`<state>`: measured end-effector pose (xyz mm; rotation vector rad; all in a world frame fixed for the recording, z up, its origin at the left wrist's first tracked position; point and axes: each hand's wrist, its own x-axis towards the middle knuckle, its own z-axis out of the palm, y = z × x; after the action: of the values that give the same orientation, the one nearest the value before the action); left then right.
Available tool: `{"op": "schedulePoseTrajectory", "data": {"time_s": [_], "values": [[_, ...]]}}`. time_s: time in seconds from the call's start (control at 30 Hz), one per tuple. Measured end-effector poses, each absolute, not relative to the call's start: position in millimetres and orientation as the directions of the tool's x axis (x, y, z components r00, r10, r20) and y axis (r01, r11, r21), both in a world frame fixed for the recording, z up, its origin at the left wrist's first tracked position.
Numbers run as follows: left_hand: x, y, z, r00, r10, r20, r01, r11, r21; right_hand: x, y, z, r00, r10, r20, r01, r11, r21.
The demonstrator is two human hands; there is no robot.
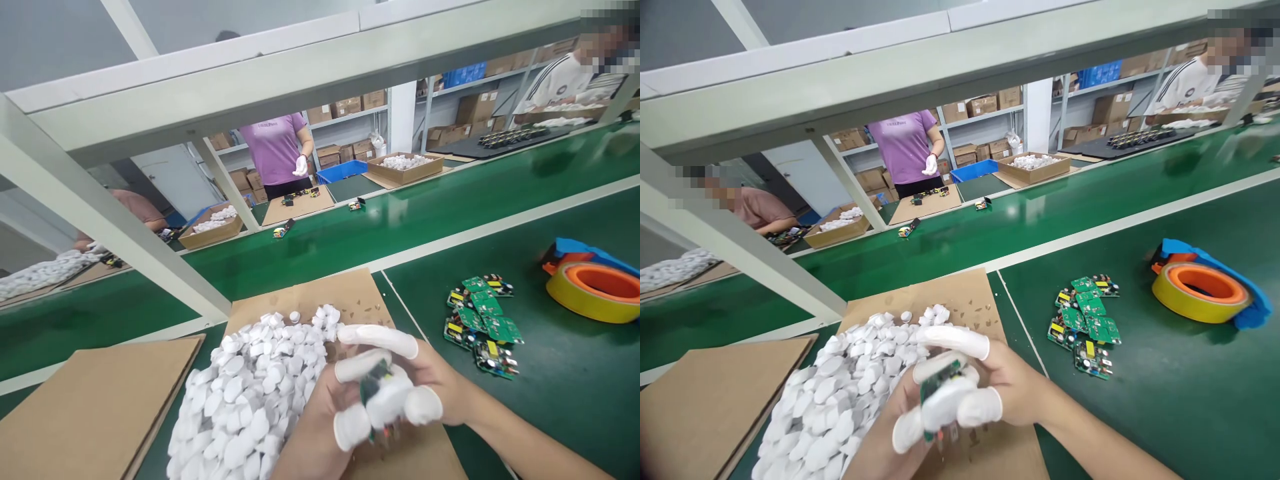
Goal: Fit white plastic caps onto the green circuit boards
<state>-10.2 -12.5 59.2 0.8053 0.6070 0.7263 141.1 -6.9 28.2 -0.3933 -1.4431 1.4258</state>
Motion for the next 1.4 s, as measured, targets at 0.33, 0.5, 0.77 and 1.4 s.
{"op": "schedulePoseTrajectory", "data": {"time_s": [0.33, 0.5, 0.77, 1.4], "values": [[-15.4, -17.1, 55.3, 0.667, 0.745, 0.017, -0.395, 0.334, 0.856, 131.7, -6.9, 41.8, -0.557, 0.691, 0.460, -0.534, 0.126, -0.836], [-28.4, -15.8, 48.3, 0.690, 0.719, -0.084, -0.291, 0.382, 0.877, 130.4, -7.7, 41.7, -0.523, 0.689, 0.501, -0.591, 0.130, -0.796], [-30.9, -18.4, 43.4, 0.681, 0.722, -0.122, -0.212, 0.355, 0.911, 132.9, -8.3, 56.4, -0.540, 0.678, 0.499, -0.533, 0.183, -0.826], [-30.6, -13.6, 42.9, 0.748, 0.659, -0.086, -0.188, 0.333, 0.924, 138.1, -6.2, 53.8, -0.602, 0.640, 0.477, -0.522, 0.137, -0.842]]}}
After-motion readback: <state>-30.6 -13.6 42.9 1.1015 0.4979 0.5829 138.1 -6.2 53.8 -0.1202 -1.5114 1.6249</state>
